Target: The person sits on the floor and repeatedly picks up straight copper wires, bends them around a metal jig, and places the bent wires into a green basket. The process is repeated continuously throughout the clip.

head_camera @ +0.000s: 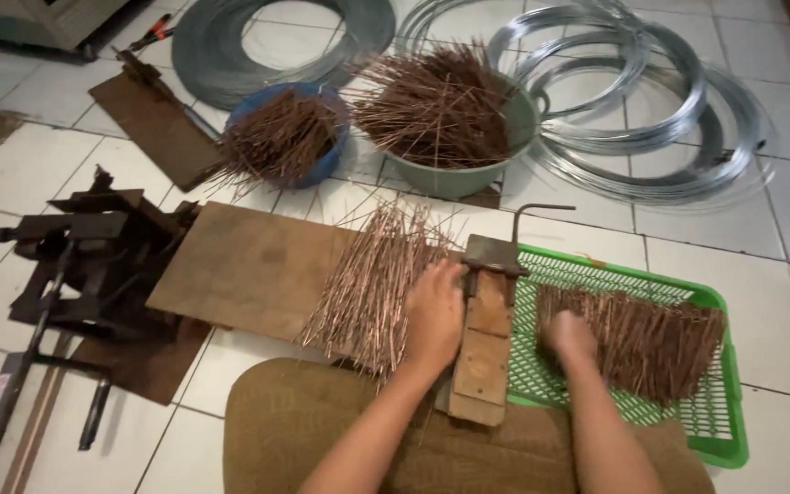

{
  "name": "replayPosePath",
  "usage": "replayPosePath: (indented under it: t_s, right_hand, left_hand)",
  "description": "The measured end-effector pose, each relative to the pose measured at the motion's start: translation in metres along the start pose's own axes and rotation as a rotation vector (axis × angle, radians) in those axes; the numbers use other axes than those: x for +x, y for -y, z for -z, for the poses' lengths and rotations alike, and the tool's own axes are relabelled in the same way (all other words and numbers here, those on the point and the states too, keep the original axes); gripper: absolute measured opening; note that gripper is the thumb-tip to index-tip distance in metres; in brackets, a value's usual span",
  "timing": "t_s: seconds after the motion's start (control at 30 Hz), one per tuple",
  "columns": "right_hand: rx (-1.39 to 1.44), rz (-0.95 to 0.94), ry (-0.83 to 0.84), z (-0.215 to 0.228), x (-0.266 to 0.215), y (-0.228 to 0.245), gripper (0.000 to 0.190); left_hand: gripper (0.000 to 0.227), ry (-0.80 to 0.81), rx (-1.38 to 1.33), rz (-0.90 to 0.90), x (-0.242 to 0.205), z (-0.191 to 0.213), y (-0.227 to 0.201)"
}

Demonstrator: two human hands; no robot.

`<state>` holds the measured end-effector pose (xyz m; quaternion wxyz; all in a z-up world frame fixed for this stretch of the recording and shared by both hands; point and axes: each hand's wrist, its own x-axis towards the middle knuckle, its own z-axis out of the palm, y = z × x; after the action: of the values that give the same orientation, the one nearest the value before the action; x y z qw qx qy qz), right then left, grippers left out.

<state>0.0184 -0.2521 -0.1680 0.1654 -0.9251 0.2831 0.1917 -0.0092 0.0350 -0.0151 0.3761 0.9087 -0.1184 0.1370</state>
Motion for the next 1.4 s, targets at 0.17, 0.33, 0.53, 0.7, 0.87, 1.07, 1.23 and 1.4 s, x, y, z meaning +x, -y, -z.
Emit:
replayPosePath:
  t_s: [0.17,0.33,0.53,0.7,0.87,1.07,1.23,1.4]
  right_hand:
    - [0.442,0.316,-0.480,0.081,-0.129,0.065,0.029]
    - [0.605,0.700,-0.710,0.062,-0.185,0.104,0.015]
    - [0.328,1.027,-0.687,0.026,-0.187,0.114,0.019]
    - [0.364,1.049,-0.615,0.029,-0.187,0.115,0.021]
    - [0.347,1.065,-0.620,0.029,-0.189,0.116,0.020]
    - [0.383,1.029,-0.615,0.020,-0.185,0.118,0.014]
    - [0.426,1.008,-0.647,0.015,-0.180,0.118,0.011]
    - [0.470,0.969,-0.566,0.020,-0.183,0.118,0.012]
  left_hand:
    - [0.034,0.063,0.290,0.274,0.009,0.003,0.090]
    - [0.040,0.133,0.323,0.178,0.000,0.004,0.100]
    - [0.028,0.280,0.437,0.390,0.014,0.024,0.055]
    - [0.024,0.309,0.497,0.438,0.025,0.005,0.067]
    - [0.029,0.489,0.373,0.585,0.034,0.043,0.038]
    - [0.025,0.370,0.094,0.552,0.015,0.051,0.061]
    - [0.021,0.320,-0.191,0.334,0.009,0.084,0.048]
    - [0.020,0.257,-0.626,0.429,0.029,0.118,0.017]
